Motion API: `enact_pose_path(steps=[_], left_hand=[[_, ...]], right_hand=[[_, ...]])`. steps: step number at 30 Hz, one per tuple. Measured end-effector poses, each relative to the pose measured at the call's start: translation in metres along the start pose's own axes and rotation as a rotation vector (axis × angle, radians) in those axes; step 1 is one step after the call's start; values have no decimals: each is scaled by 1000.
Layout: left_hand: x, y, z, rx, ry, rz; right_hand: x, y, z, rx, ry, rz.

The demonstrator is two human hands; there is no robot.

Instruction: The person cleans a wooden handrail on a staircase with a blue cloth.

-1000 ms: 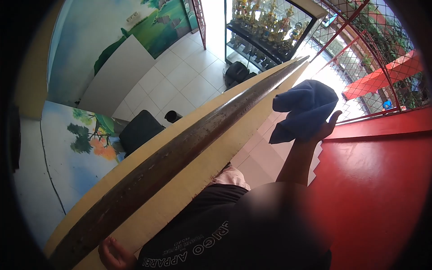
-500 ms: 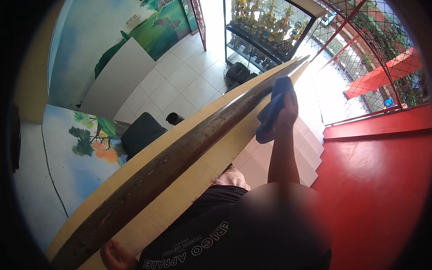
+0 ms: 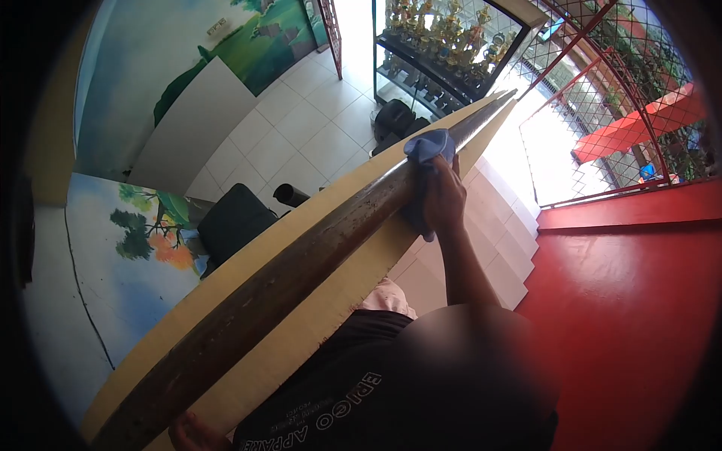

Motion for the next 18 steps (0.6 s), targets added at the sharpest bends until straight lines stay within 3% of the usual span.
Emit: enact_pose_path(steps=[2, 3, 4, 5, 7, 9, 12, 16, 18], left_hand=[[3, -1, 4, 16, 14, 22], [4, -2, 5, 26, 21, 34], [-1, -8, 31, 84, 452, 148], [-5, -9, 23, 78, 418, 150], [-8, -6, 10, 60, 220, 113], [-8, -5, 5, 52, 144, 90], [-7, -6, 4, 46, 105, 89], [-10, -9, 1, 48, 71, 83], [-10, -10, 1, 49, 56, 84]], right_hand=[[-13, 1, -59, -329, -440, 39], [-18, 3, -76, -661, -470, -100], [-22, 4, -86, -992, -487, -241], [-21, 12, -97, -1080, -559, -368], [-25, 27, -80, -1201, -533, -380], [-25, 39, -63, -1307, -494, -421], [-18, 53, -48, -1223, -493, -393], [-14, 56, -44, -772, -264, -160], [-7, 42, -32, -713, -312, -27]])
Point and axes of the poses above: each hand's wrist, its own x-axis away from the middle knuckle, its own y-axis out of the back of the hand, z = x × y, the point moved 9 cm from there along -x, towards the middle knuckle, and after that the axes turned 7 degrees about z, right-handed, at the moved point
